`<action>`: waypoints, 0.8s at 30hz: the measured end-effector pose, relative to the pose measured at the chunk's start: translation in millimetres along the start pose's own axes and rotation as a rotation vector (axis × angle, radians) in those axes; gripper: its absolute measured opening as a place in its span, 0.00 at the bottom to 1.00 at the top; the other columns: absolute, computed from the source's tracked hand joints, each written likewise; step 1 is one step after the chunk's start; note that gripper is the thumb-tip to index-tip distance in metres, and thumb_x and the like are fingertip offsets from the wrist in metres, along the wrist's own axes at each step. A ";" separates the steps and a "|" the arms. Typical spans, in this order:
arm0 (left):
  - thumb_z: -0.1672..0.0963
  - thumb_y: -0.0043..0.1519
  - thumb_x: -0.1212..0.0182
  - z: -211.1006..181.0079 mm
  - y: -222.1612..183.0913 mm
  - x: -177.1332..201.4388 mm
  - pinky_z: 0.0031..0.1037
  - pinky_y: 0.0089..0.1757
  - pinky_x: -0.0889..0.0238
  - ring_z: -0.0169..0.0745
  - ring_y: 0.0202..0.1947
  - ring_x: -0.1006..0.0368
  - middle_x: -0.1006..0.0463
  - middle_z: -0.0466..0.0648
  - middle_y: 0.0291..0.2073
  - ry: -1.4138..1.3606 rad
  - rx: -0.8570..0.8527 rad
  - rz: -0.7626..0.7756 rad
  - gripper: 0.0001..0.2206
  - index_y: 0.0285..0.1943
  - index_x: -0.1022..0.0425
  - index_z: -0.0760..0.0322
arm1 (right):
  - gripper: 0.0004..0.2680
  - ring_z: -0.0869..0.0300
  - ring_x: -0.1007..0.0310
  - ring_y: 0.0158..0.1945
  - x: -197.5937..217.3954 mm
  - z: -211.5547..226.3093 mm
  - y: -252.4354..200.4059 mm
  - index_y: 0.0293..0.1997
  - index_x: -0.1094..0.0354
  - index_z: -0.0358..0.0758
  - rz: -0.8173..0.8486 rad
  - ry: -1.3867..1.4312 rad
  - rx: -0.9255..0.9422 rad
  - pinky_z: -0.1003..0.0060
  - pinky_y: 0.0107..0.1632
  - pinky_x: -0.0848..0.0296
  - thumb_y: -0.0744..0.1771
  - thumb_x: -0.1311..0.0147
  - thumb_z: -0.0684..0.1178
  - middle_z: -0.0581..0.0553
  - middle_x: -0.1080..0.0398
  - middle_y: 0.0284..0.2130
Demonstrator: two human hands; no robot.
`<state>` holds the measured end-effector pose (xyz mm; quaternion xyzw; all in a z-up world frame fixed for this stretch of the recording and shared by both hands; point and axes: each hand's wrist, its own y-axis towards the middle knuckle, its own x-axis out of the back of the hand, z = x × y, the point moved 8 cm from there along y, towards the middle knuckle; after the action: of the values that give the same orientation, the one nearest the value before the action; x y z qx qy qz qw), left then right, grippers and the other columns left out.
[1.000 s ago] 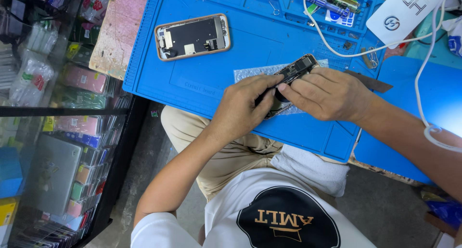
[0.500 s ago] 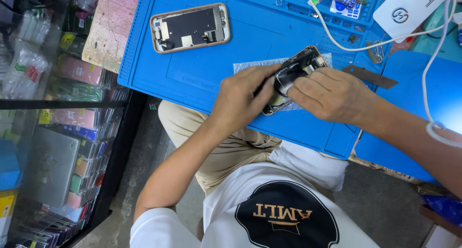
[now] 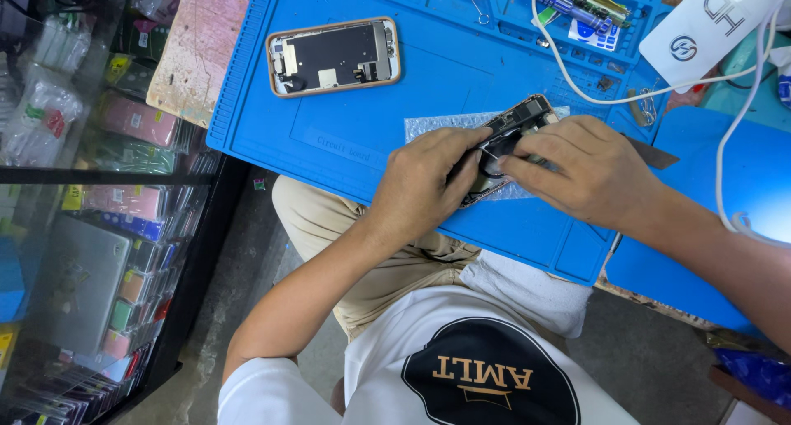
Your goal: The person removes the battery and internal components from a mobile phone using a pry tool and their hands at a repair bench.
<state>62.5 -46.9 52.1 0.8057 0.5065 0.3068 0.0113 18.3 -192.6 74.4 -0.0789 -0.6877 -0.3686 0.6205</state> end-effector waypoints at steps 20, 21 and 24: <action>0.66 0.62 0.45 -12.2 -10.3 -17.7 0.40 0.52 0.29 0.58 0.50 0.25 0.23 0.57 0.49 0.255 -0.157 0.032 0.17 0.60 0.33 0.69 | 0.11 0.53 0.27 0.50 -7.9 1.9 -3.4 0.47 0.24 0.33 0.051 0.113 -0.067 0.58 0.52 0.26 0.63 0.36 0.44 0.45 0.26 0.44; 0.66 0.62 0.45 -14.1 -10.2 -17.6 0.40 0.53 0.29 0.58 0.51 0.25 0.23 0.57 0.50 0.274 -0.174 0.022 0.17 0.61 0.34 0.70 | 0.11 0.53 0.27 0.50 -8.4 1.6 -3.9 0.47 0.24 0.34 0.055 0.115 -0.074 0.58 0.53 0.26 0.63 0.35 0.45 0.45 0.26 0.43; 0.66 0.62 0.45 -13.5 -7.6 -16.8 0.40 0.52 0.29 0.58 0.50 0.25 0.23 0.57 0.49 0.262 -0.143 0.030 0.17 0.61 0.34 0.70 | 0.11 0.54 0.27 0.50 -7.0 2.7 -3.7 0.48 0.24 0.33 0.045 0.114 -0.066 0.58 0.53 0.26 0.63 0.36 0.44 0.45 0.26 0.44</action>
<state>44.4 -61.1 52.5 0.7635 0.4683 0.4447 -0.0022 15.7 -191.2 66.6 -0.0939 -0.6367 -0.3808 0.6639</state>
